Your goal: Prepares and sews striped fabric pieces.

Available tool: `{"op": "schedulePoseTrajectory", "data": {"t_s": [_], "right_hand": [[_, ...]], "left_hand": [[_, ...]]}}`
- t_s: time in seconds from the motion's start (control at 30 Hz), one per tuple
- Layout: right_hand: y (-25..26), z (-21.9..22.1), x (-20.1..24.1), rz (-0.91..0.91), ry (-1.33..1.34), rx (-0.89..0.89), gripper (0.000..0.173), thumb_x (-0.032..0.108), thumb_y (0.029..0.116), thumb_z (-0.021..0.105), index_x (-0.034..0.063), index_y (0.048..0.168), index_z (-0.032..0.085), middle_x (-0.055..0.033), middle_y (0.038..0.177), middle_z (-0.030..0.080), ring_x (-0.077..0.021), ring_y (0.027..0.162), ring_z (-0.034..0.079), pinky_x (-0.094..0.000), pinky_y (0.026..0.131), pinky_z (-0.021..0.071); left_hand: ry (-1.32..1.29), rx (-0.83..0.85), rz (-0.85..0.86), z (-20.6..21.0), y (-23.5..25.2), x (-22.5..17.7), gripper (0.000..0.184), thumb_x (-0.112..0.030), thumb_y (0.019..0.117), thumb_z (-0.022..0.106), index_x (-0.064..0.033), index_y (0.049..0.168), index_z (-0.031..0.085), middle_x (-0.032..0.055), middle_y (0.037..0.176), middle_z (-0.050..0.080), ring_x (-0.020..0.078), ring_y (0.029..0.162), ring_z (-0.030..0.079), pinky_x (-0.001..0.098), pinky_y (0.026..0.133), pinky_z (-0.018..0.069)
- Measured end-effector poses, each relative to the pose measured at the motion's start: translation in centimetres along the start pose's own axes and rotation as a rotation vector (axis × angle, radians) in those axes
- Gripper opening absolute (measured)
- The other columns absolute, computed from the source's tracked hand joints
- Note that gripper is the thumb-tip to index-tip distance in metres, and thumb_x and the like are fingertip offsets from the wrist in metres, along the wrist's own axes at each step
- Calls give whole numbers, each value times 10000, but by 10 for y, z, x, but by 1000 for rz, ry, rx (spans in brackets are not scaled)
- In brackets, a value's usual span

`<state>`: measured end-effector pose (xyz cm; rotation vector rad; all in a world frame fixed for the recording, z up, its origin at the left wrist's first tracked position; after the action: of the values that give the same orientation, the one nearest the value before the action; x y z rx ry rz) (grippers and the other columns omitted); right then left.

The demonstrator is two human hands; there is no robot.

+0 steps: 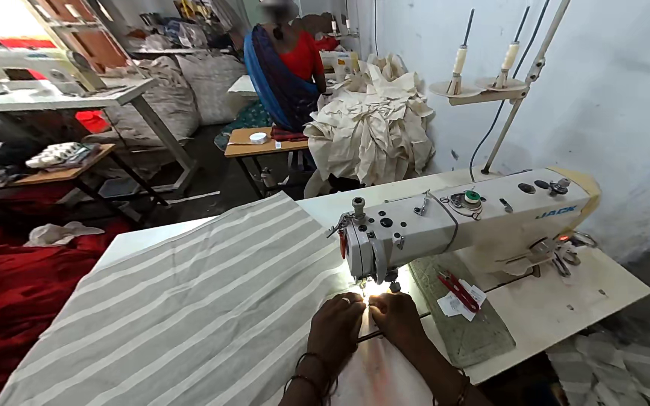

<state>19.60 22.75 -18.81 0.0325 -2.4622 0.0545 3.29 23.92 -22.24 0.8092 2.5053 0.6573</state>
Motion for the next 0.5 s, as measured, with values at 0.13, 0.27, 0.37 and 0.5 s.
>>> {"op": "schedulePoseTrajectory", "data": {"t_s": [0.13,0.27,0.37,0.5], "right_hand": [[-2,5,5,39,-79,-13,300,220,977,572,39,1098,777,-168,1023,741,-300,998,708,-439,908,543],[3,-4,10,48,-103,132,342,231,1007,528,42,1186,750,-176,1102,732,-312,1093,682,-455,974,510],[-4,-31,-10,66,-25,88,330,234,1005,572,26,1197,741,-174,1137,721,-289,1081,684,-447,995,516],[-28,-78,-57,156,-310,-333,333,239,996,622,70,1265,721,-200,1303,657,-385,1232,612,-537,1027,508]], "left_hand": [[-11,32,-36,-2,2,0,216,-207,930,600,-155,941,810,4,1056,776,193,1051,729,390,895,596],[23,41,-96,2,11,6,213,-175,929,601,-129,949,808,22,1084,779,213,1066,732,416,909,590],[72,99,-172,0,19,4,229,-168,940,601,-76,1033,790,78,1145,759,263,1128,706,455,973,558],[135,362,-296,-5,29,4,473,-304,1008,467,-146,1431,610,-8,1587,480,229,1532,331,512,1249,228]]}}
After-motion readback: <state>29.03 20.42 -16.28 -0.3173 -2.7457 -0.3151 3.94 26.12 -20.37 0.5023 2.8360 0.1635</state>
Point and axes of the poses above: each hand's wrist, its own y-axis towards the middle knuckle, its own z-axis out of the palm, x = y × z, the point moved 1 cm from there along y, towards the middle knuckle
